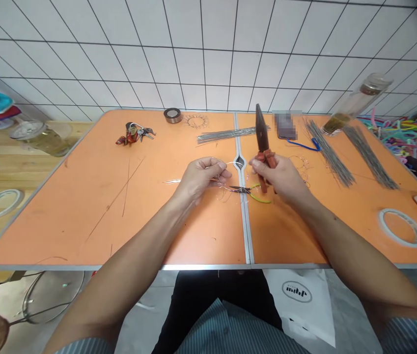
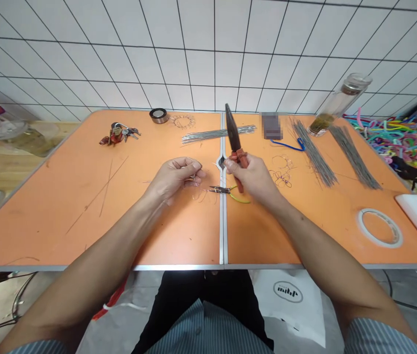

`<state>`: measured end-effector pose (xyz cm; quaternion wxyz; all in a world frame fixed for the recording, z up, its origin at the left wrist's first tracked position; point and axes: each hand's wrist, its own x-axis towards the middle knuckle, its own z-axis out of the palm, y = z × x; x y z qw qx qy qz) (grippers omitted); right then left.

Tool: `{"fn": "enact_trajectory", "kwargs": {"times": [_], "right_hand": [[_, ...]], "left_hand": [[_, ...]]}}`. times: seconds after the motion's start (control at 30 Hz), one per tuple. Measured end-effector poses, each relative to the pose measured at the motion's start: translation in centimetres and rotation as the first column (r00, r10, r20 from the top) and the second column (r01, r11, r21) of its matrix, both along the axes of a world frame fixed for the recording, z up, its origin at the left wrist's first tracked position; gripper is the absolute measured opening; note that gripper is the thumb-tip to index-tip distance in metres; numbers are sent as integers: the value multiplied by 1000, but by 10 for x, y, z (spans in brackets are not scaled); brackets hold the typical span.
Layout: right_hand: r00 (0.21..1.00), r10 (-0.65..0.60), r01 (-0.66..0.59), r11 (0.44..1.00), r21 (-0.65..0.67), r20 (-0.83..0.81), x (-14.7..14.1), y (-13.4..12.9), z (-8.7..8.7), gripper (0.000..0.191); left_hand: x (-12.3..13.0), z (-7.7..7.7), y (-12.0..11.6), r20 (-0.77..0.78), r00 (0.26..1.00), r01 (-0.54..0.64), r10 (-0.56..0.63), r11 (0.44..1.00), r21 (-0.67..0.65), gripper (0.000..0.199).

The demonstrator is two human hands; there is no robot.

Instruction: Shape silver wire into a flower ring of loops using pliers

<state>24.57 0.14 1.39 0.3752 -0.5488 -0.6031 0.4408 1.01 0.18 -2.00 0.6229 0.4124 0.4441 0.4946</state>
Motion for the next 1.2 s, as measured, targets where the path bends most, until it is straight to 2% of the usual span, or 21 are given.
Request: {"fn": "enact_trajectory", "kwargs": {"times": [0.07,0.1,0.17,0.2,0.23,0.3,0.4,0.5,0.57,0.6,0.67,0.73,0.77,0.8,0.9,1.03,1.2], "right_hand": [[949,-75,41,993,115,308,17,10,8,22],[877,-109,42,988,150,469,26,15,11,19],[644,-164,79,986,149,747,39,23,11,23],[547,-149,78,989,127,824,43,25,9,28],[472,-136,73,991,115,871,45,26,6,33],[382,-105,47,994,94,918,44,27,-2,42],[312,-53,20,999,49,949,39,25,-11,45],[275,-33,5,999,33,961,36,25,-14,43],[301,-74,-1,997,78,951,34,24,-13,43],[356,-109,-6,993,119,928,32,23,-12,43],[578,-147,-34,978,204,803,24,18,-8,43],[840,-40,-98,970,223,542,11,11,-6,43],[908,52,-143,972,189,416,4,7,-6,43],[943,121,-175,973,151,311,-2,4,-7,42],[981,189,-192,979,63,51,-14,0,-15,40],[959,173,-181,983,-14,-226,-14,3,-28,47],[944,104,-143,984,-105,-312,-12,2,-24,45]], "left_hand": [[-5,3,3,-19,998,-67,68,997,32,35],[-8,5,4,-26,995,-97,98,994,44,35],[-13,7,8,-33,988,-147,149,988,55,34],[-15,8,9,-33,985,-169,171,984,54,34],[-16,8,10,-33,981,-191,193,980,53,33],[-19,7,13,-33,974,-224,225,973,51,33],[-21,6,14,-38,968,-245,247,968,50,32],[-21,5,15,-28,966,-256,258,965,55,32],[-19,5,14,-15,965,-262,264,963,63,30],[-18,5,14,-9,965,-261,262,963,66,30],[-15,4,12,3,969,-247,247,967,66,28],[-12,3,9,12,975,-224,224,973,59,28],[-10,2,8,17,977,-215,214,975,52,29],[-8,1,7,25,978,-206,206,978,41,29],[-4,1,4,69,981,-184,184,983,-5,27],[-1,4,5,141,977,-147,159,985,-95,25],[-1,3,9,206,968,-94,147,964,-250,14]]}}
